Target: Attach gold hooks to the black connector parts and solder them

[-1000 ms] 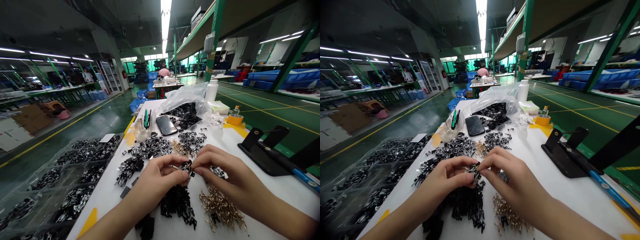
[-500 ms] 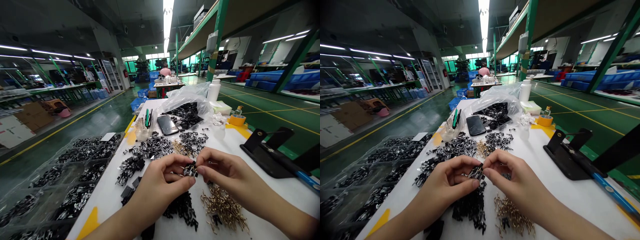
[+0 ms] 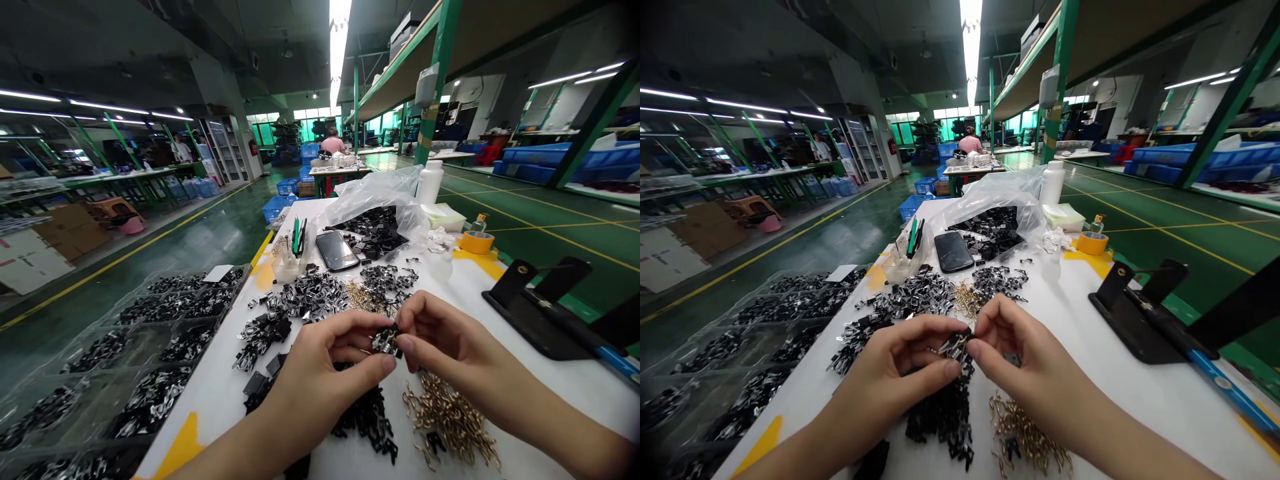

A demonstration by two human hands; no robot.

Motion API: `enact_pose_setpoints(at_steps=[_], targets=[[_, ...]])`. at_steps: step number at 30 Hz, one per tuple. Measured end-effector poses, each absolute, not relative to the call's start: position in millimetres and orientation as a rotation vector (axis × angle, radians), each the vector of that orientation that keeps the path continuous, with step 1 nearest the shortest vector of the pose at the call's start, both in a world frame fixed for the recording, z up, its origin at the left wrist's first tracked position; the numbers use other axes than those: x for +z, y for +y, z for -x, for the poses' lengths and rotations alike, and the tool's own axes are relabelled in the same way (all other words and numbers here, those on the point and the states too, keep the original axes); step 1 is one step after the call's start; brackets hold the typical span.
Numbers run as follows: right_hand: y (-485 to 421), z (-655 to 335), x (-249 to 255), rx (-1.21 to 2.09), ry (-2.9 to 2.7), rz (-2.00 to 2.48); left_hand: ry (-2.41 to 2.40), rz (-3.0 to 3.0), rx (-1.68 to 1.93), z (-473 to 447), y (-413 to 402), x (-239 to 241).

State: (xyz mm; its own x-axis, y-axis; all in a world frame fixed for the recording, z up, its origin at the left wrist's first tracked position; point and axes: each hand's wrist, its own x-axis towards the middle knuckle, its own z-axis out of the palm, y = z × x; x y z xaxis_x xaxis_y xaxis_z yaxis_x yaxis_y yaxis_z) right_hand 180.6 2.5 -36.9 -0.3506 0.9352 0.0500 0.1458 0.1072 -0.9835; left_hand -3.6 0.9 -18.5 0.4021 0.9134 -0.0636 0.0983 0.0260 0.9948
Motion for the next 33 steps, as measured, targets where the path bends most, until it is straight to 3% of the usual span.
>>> enact_pose_setpoints(at_steps=[21, 28, 33], targets=[[1, -186, -30, 1.161, -1.826, 0.961, 0.707, -0.933, 0.651, 6, 11, -17], [-2, -183, -35, 0.842, -1.934, 0.989, 0.776, -1.003, 0.696, 7, 13, -20], [-2, -181, -33, 0.815, -1.962, 1.000, 0.807, -1.087, 0.682, 8, 13, -17]])
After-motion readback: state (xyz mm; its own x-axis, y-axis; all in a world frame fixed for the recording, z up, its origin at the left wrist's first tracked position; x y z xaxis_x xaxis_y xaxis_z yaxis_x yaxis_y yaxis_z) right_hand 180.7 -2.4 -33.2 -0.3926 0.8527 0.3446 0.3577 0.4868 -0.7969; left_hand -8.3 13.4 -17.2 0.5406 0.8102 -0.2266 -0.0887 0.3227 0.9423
